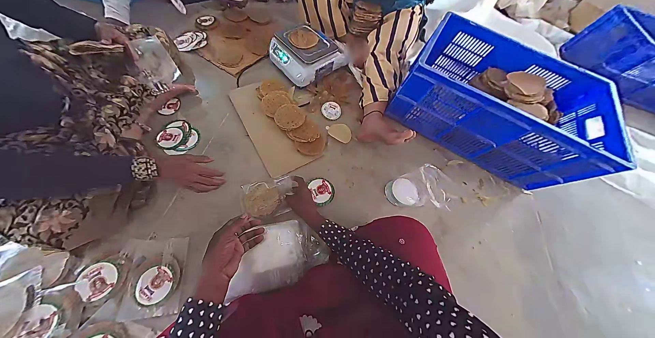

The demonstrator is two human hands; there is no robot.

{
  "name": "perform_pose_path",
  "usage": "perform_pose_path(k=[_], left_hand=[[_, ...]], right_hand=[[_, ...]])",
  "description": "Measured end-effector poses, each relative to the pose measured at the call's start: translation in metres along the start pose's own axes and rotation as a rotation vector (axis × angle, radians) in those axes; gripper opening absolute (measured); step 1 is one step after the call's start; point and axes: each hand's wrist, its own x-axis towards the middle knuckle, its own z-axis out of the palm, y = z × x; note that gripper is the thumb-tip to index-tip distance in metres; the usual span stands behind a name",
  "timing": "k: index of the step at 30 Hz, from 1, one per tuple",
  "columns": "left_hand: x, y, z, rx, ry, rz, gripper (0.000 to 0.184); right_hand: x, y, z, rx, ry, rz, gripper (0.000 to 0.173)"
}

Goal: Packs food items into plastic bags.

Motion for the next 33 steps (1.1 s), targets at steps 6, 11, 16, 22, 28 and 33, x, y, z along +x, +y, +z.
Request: perform_pose_path(k=[6,11,16,22,28,33], left_hand=[[0.001,0.0,-0.002,0.004,-0.009,0.002,0.028],[0.001,0.001,-0.001,-0.01,0.007,-0.005,0.026],[0.002,0.0,-0.002,-0.019,0.004,-0.004,0.026],[0.002,0.0,-0.002,-0.017,0.004,0.004,0.027],[-0.001,0.001,-0.004,-0.009,0.007,0.009,0.03],[0.0,0.001,-0.005,-0.012,0.011,0.003,0.031]], right_hand=[[-0.003,0.001,0.001,0.003,-0.023,-0.043,0.069],[-0.002,0.003,0.001,-0.049,0.001,-0.034,0.063],[-0.002,0.001,0.001,0.023,0.001,-0.055,0.061],[-0.007,-0.008,-0.006,0.043,0.009,-0.097,0.046],[-0.012,-0.004,-0.01,-0.028,-0.011,-0.248,0.033],[-0.009,-0.01,-0.022,-0.155,0.045,-0.275,0.036]])
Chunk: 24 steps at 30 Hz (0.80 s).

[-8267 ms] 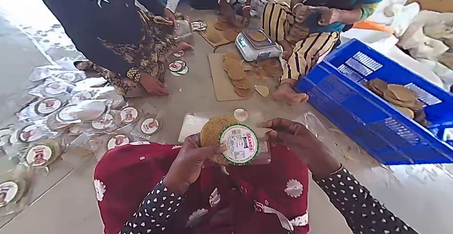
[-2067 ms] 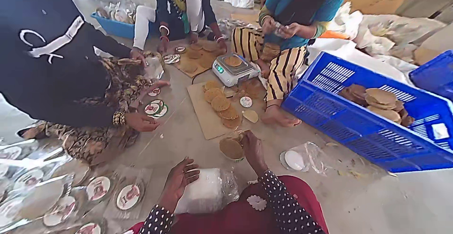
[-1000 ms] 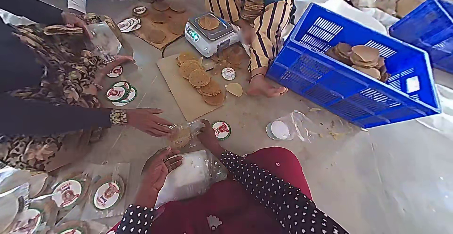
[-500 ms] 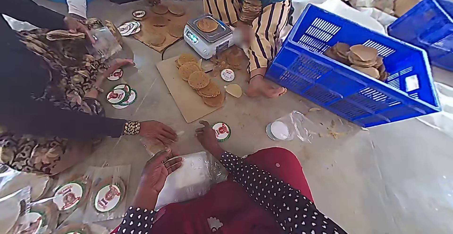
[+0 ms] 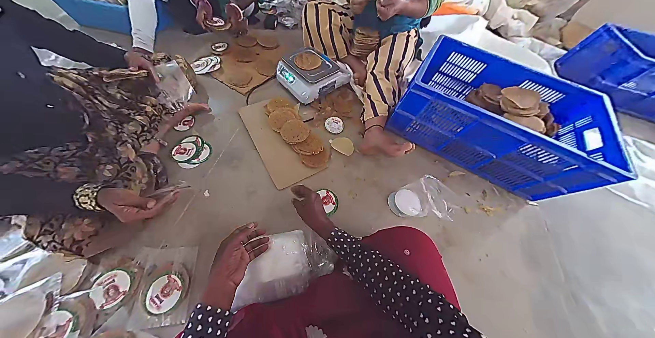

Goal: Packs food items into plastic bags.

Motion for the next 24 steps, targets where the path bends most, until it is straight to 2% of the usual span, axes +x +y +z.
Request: perform_pose_path(k=[4,6,10,14,17,20,24], left_hand=[[0.001,0.0,-0.001,-0.006,0.0,-0.001,0.031],[0.002,0.0,-0.001,-0.012,0.006,0.001,0.03],[0.004,0.0,-0.001,-0.009,0.02,0.008,0.03],[0.007,0.0,-0.001,-0.005,0.019,0.015,0.029],[0.008,0.0,-0.001,0.013,0.017,0.013,0.031],[0.009,-0.001,-0.003,0.009,0.011,0.021,0.03],[0.008,-0.001,-0.003,0.011,0.016,0.015,0.029]], right_hand=[[0.033,0.006,-0.039,-0.227,0.141,0.045,0.061],[0.057,0.019,-0.06,-0.368,0.192,0.126,0.062],[0.091,0.053,-0.1,-0.692,0.065,0.233,0.054],[0.111,0.08,-0.129,-0.875,-0.078,0.128,0.059],[0.104,0.068,-0.141,-0.975,-0.204,0.111,0.057],[0.078,0.049,-0.141,-0.865,-0.192,0.15,0.042],[0.022,0.017,-0.147,-0.982,-0.373,0.312,0.04]])
